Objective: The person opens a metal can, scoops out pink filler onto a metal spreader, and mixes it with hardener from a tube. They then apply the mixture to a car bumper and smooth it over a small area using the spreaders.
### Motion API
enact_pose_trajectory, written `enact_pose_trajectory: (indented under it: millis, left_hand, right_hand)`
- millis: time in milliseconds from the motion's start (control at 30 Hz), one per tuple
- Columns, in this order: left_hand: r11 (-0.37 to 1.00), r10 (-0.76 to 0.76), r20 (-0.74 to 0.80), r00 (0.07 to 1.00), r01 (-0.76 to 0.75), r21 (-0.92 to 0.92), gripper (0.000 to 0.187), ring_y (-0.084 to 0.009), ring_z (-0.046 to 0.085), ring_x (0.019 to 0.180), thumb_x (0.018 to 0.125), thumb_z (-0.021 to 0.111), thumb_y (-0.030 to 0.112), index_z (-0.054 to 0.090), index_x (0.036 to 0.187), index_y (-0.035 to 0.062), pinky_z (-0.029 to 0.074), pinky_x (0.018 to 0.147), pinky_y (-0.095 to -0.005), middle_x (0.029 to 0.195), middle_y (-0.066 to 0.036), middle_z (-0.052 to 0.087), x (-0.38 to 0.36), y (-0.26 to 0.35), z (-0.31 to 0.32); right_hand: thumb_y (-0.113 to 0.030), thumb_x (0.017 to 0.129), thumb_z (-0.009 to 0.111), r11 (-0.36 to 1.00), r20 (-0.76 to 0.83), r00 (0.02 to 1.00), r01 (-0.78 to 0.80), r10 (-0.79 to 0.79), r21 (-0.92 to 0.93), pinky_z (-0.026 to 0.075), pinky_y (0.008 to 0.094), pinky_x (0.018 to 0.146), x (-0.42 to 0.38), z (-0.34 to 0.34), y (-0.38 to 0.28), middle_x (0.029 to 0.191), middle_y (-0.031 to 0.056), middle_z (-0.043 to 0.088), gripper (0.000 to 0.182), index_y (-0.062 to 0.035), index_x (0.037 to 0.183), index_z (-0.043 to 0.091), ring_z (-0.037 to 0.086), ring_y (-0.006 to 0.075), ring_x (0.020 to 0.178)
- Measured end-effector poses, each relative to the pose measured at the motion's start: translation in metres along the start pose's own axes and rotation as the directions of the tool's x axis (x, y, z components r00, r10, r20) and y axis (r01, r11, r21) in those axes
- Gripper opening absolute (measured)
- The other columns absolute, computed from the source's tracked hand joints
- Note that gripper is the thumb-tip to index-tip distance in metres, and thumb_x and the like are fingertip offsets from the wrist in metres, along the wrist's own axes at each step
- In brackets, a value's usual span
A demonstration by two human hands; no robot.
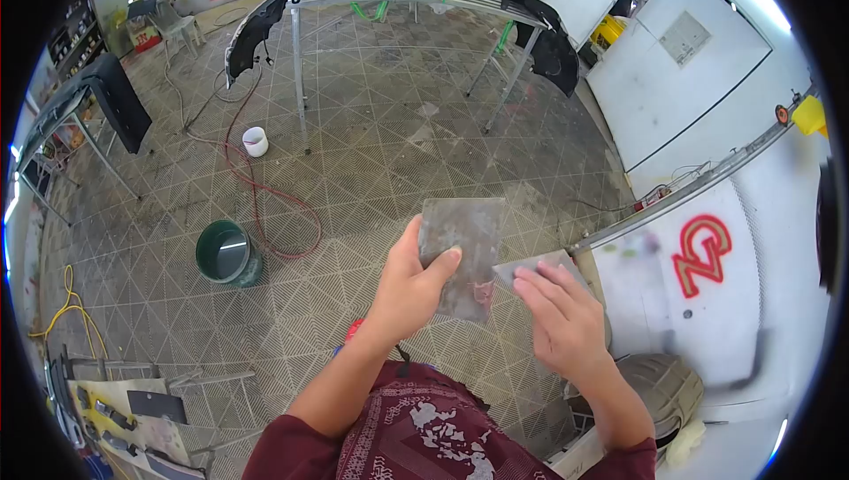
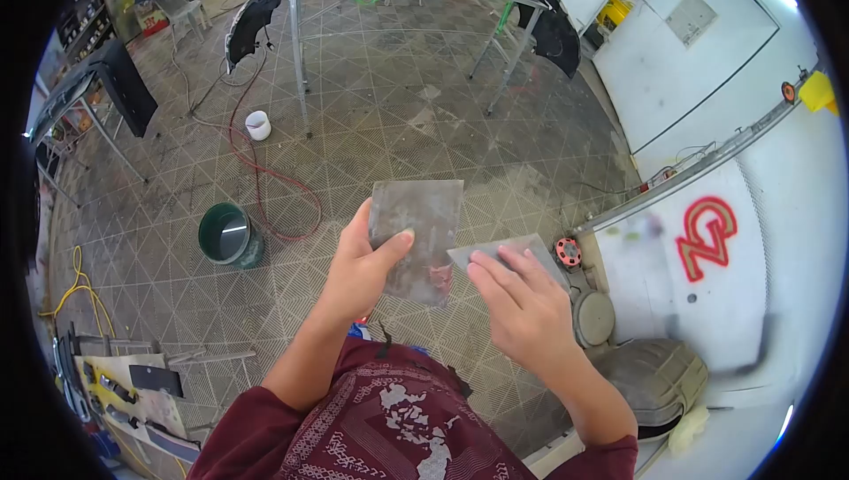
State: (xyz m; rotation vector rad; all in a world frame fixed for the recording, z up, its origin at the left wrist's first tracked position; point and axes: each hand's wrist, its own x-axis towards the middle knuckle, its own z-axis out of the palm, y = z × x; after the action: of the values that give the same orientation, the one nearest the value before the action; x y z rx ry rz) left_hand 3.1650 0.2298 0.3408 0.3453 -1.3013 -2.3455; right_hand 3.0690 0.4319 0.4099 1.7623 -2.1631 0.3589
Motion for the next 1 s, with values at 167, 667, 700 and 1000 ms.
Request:
enact_pose_trajectory:
  millis: [167, 667, 700, 1000]
  left_hand:
    - [0.973, 0.112, -0.021, 0.994, -0.105, 0.205, 0.038, -0.018, 0.063, 0.105, 0.098, 0.057, 0.003, 0.049, 0.134, -0.0058, 0.05, 0.094, -0.0338, 0.117, -0.013, 0.066, -0.003, -0.002, 0.011]
    - [0.957, -0.134, -0.089, 0.987, 0.106, -0.269, 0.042, -0.0222, 0.066, 0.107, 0.096, 0.061, 0.001, 0.047, 0.136, -0.0005, 0.057, 0.093, -0.0401, 0.123, -0.014, 0.062, -0.014, 0.008, -0.014]
    - [0.916, -0.205, -0.06, 0.977, 0.169, -0.364, 0.043, -0.0228, 0.068, 0.105, 0.096, 0.06, 0.0, 0.048, 0.137, 0.0012, 0.058, 0.091, -0.0404, 0.122, -0.014, 0.063, -0.013, 0.007, -0.017]
    - [0.878, -0.159, -0.062, 0.985, 0.112, -0.466, 0.044, -0.025, 0.069, 0.107, 0.096, 0.058, 0.0, 0.047, 0.139, 0.0022, 0.06, 0.091, -0.0426, 0.123, -0.015, 0.064, -0.026, 0.027, -0.032]
  right_hand:
    - [-0.002, 0.079, 0.065, 0.999, 0.015, 0.999, -0.034, 0.035, -0.016, 0.058, 0.0383, 0.086, -0.002, 0.018, -0.016, 0.118, 0.0056, 0.071, 0.038, -0.0046, 0.117, 0.069, 0.068, 0.0289, 0.105]
    - [0.0, 0.076, 0.068, 0.983, -0.092, 0.992, 0.099, -0.086, 0.155, 0.053, 0.0484, 0.1, 0.001, 0.003, -0.033, 0.124, 0.0076, 0.072, 0.041, -0.0058, 0.117, 0.072, 0.069, 0.0305, 0.111]
    - [0.0, 0.077, 0.068, 0.979, -0.141, 0.98, 0.16, -0.142, 0.125, 0.051, 0.0521, 0.104, -0.001, 0.013, -0.033, 0.125, 0.0079, 0.072, 0.041, -0.0061, 0.117, 0.072, 0.068, 0.032, 0.113]
    - [0.003, 0.086, 0.065, 0.988, -0.312, 0.947, 0.112, -0.073, 0.107, 0.048, 0.0582, 0.106, -0.02, 0.04, 0.001, 0.122, 0.0173, 0.072, 0.032, 0.0013, 0.118, 0.068, 0.066, 0.0403, 0.118]
